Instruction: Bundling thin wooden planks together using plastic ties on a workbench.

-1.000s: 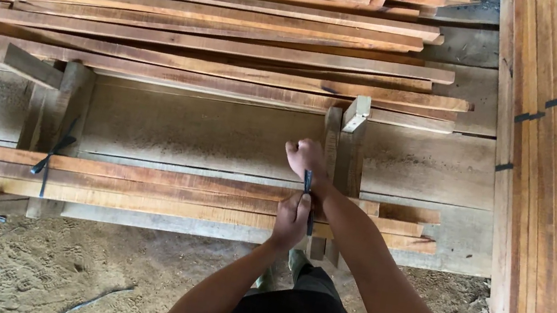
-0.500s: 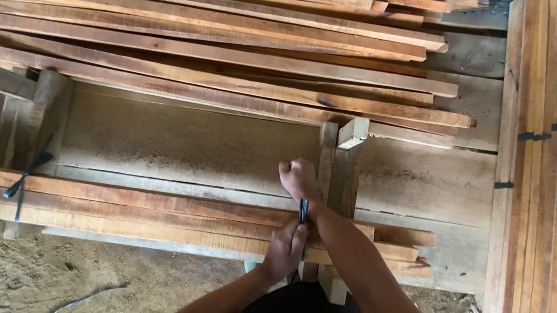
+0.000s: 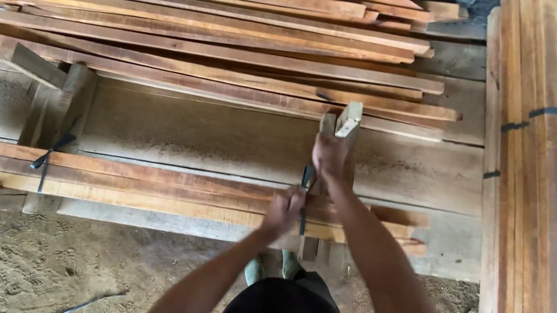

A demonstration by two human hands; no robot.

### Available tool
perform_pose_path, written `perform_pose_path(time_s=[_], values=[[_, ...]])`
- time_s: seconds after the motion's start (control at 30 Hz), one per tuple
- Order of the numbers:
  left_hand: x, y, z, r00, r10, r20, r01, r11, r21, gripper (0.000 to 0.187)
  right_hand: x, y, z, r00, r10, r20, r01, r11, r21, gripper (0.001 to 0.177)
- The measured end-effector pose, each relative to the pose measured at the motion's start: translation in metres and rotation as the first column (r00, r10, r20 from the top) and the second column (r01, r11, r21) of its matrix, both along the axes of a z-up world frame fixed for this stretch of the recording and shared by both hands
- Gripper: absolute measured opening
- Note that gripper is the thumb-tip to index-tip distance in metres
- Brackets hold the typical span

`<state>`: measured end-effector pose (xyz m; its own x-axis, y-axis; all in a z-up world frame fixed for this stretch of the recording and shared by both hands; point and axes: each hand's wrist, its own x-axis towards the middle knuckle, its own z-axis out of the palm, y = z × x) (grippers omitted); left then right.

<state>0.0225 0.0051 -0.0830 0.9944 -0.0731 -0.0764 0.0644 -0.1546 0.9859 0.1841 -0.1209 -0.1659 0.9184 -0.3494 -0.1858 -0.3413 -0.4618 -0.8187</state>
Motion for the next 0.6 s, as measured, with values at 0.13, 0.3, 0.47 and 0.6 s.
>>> perform_pose_path(time_s=[0.13, 0.3, 0.47, 0.6], values=[[0.031, 0.012, -0.009, 0.973, -0.156, 0.171, 0.131, 0.98, 0.149, 0.047, -0.01, -0.041, 0.021, 0.983, -0.109, -0.146, 0.15, 0.939, 0.31, 0.037], [0.068, 0.02, 0.019, 0.893, -0.265, -0.365, 0.365, 0.899, 0.241, 0.06, -0.087, -0.051, 0.138, 0.983, 0.105, -0.15, -0.034, 0.91, 0.413, 0.03], [0.078, 0.011, -0.011, 0.961, -0.069, -0.266, 0.057, 0.997, -0.051, 0.034, -0.156, -0.043, 0.215, 0.862, 0.507, -0.022, -0.504, 0.859, 0.09, 0.036], [0.092, 0.004, -0.057, 0.954, 0.028, -0.299, 0.028, 0.983, 0.18, 0.053, -0.152, -0.054, 0.178, 0.766, 0.636, 0.09, -0.643, 0.76, 0.099, 0.029]])
